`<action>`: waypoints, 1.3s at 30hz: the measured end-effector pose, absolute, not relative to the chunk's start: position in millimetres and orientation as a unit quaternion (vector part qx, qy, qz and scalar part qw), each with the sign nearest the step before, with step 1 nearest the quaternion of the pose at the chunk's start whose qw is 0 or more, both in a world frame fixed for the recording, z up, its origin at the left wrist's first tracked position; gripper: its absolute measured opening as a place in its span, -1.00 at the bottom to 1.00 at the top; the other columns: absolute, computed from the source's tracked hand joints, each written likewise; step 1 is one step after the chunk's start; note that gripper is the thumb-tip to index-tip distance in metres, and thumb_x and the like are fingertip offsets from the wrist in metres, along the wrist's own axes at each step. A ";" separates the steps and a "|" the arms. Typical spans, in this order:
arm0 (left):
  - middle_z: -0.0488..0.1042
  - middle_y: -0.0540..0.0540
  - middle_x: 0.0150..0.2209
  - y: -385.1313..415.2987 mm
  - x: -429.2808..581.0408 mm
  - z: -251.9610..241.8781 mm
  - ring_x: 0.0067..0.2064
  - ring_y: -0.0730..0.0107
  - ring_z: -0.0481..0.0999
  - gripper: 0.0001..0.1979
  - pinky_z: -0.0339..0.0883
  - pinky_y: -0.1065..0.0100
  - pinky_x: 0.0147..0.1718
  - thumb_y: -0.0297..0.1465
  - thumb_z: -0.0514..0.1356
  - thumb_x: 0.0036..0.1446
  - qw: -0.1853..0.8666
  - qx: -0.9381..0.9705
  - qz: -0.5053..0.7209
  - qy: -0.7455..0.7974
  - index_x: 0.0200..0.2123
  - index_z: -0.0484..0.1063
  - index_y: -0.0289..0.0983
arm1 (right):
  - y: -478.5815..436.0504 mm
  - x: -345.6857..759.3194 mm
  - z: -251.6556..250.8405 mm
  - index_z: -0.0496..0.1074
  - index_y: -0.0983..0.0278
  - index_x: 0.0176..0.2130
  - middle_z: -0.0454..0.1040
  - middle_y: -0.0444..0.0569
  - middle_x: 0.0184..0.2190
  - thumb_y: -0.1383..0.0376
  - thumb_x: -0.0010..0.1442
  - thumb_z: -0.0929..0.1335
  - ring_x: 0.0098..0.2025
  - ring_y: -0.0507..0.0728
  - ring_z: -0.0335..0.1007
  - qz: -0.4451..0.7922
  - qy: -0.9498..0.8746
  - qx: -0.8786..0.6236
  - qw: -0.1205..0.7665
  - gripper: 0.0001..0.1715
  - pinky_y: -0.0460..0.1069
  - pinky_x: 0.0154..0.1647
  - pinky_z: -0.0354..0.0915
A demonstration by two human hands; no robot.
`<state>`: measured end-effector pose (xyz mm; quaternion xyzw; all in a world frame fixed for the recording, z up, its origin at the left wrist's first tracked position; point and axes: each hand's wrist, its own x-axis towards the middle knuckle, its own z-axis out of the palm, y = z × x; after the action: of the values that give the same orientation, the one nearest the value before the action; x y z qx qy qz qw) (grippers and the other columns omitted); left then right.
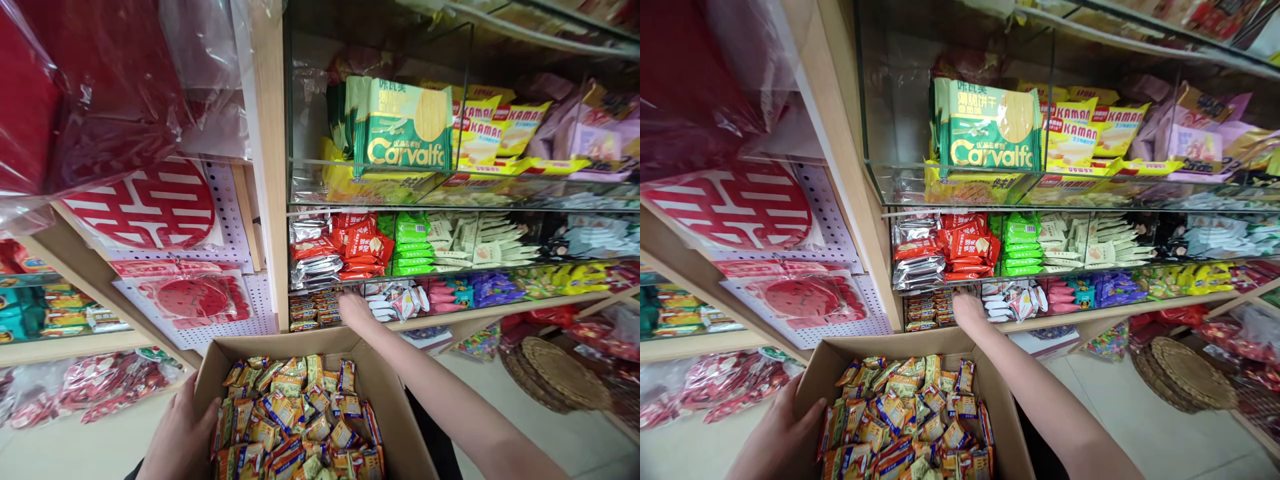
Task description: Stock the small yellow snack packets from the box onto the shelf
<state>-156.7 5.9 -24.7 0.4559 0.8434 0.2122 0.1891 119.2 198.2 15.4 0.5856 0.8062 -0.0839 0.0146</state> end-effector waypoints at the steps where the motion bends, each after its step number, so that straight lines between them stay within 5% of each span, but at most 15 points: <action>1: 0.41 -0.24 -0.14 6.1 -156.6 -24.4 -0.12 0.09 0.44 -0.41 0.29 0.21 -0.21 -0.13 0.00 0.00 0.190 0.455 0.215 0.843 0.09 0.07 -0.26 | 177.6 121.2 17.5 0.34 0.34 -0.12 0.36 0.15 -0.10 0.34 0.25 0.11 -0.11 0.11 0.33 -0.081 0.825 0.560 -0.021 -0.68 -0.03 -0.14 0.21; 4: 0.44 -0.21 -0.18 6.9 -155.7 -22.4 -0.18 0.12 0.47 -0.41 0.30 0.22 -0.25 -0.13 0.01 -0.02 0.194 0.454 0.218 0.842 0.07 0.10 -0.27 | 117.2 123.2 2.2 0.38 0.28 -0.26 0.43 -0.01 -0.31 0.28 0.25 0.10 -0.26 0.04 0.36 -0.144 0.908 0.384 -0.087 -0.67 -0.07 -0.22 0.23; 9: 0.46 -0.17 -0.21 5.4 -153.0 -17.5 -0.23 0.15 0.49 -0.45 0.30 0.26 -0.29 -0.14 0.04 -0.04 0.190 0.462 0.215 0.839 0.03 0.16 -0.23 | 68.4 113.6 -68.6 0.44 0.36 -0.23 0.43 0.12 -0.23 0.09 -0.16 0.42 -0.17 0.24 0.36 -0.243 0.886 0.313 0.241 -0.49 0.02 -0.25 0.30; 12: 0.46 -0.16 -0.22 2.8 -151.1 -16.5 -0.25 0.16 0.49 -0.46 0.31 0.26 -0.30 -0.14 0.04 -0.04 0.188 0.465 0.214 0.839 0.02 0.17 -0.22 | 60.7 107.8 -99.8 0.43 0.39 -0.16 0.41 0.18 -0.13 0.17 -0.26 0.47 -0.08 0.31 0.32 -0.238 0.865 0.292 0.330 -0.37 0.08 -0.14 0.28; 16: 0.45 -0.18 -0.21 1.3 -150.4 -17.9 -0.25 0.18 0.49 -0.46 0.32 0.26 -0.29 -0.11 0.01 -0.01 0.187 0.474 0.212 0.834 0.03 0.15 -0.23 | 54.6 108.2 -115.7 0.42 0.48 -0.13 0.26 0.34 0.01 0.23 -0.34 0.49 -0.04 0.36 0.29 -0.209 0.865 0.329 0.316 -0.28 0.10 -0.15 0.30; 22: 0.41 -0.23 -0.16 2.4 -151.7 -19.3 -0.21 0.15 0.48 -0.44 0.33 0.26 -0.29 -0.05 -0.04 0.02 0.188 0.476 0.197 0.836 0.04 0.10 -0.21 | 54.4 116.9 -118.2 0.40 0.43 -0.10 0.30 0.20 -0.03 0.25 -0.39 0.47 -0.12 0.25 0.34 -0.225 0.869 0.338 0.283 -0.22 -0.01 -0.21 0.30; 26: 0.39 -0.22 -0.13 1.9 -153.0 -21.2 -0.16 0.14 0.46 -0.44 0.32 0.25 -0.26 -0.05 -0.05 0.03 0.199 0.483 0.200 0.829 0.05 0.09 -0.21 | 59.2 119.3 -104.3 0.48 0.35 -0.38 0.44 -0.01 -0.38 0.28 -0.31 0.44 -0.33 0.14 0.36 -0.224 0.884 0.337 0.233 -0.63 -0.09 -0.40 0.26; 28: 0.39 -0.21 -0.13 1.7 -153.2 -20.8 -0.15 0.16 0.46 -0.43 0.33 0.25 -0.25 -0.06 -0.05 0.03 0.209 0.484 0.203 0.826 0.06 0.08 -0.22 | 63.9 123.0 -94.0 0.41 0.29 -0.60 0.31 -0.17 -0.64 0.32 -0.25 0.41 -0.49 0.04 0.28 -0.257 0.876 0.367 0.178 -0.90 -0.13 -0.52 0.15; 31: 0.35 -0.28 -0.08 0.4 -150.3 -15.3 -0.05 0.08 0.37 -0.40 0.29 0.17 -0.15 -0.12 -0.04 0.04 0.147 0.500 0.187 0.833 0.11 0.05 -0.30 | 74.0 132.6 -81.6 0.23 0.30 -0.75 0.08 -0.25 -0.79 0.42 -0.24 0.36 -0.64 -0.04 0.08 -0.331 0.836 0.430 0.079 -0.79 -0.15 -0.61 0.00; 35: 0.15 -0.31 0.11 -4.5 -132.4 -5.1 0.18 0.03 0.06 -0.47 -0.04 0.05 0.12 -0.24 -0.05 0.08 -0.022 0.597 0.225 0.770 0.10 0.11 -0.35 | 86.4 145.0 -74.7 0.20 0.31 -0.67 0.14 -0.25 -0.69 0.45 -0.21 0.31 -0.60 -0.07 0.06 -0.371 0.802 0.467 -0.027 -0.84 -0.16 -0.59 -0.05; 37: 0.14 -0.23 0.14 -6.8 -114.6 -4.6 0.18 0.11 0.07 -0.50 -0.04 0.11 0.14 -0.25 0.00 0.06 0.034 0.624 0.292 0.724 0.08 0.16 -0.28 | 88.1 146.8 -73.0 0.18 0.30 -0.61 0.17 -0.24 -0.62 0.41 -0.13 0.29 -0.55 -0.08 0.07 -0.380 0.789 0.476 -0.075 -0.87 -0.18 -0.57 -0.04; 39: 0.20 -0.19 0.12 -7.5 -92.3 -8.3 0.13 0.16 0.18 -0.46 0.14 0.18 0.05 -0.22 0.06 0.02 0.202 0.572 0.349 0.714 0.08 0.14 -0.24 | 85.5 145.0 -70.9 0.15 0.29 -0.56 0.15 -0.25 -0.61 0.37 -0.06 0.26 -0.55 -0.08 0.06 -0.406 0.768 0.480 -0.123 -0.87 -0.18 -0.57 -0.02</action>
<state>-92.3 -7.5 -8.3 0.5724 0.7139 0.3492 0.2017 145.0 85.5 -70.9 0.4801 0.7679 -0.4060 -0.1228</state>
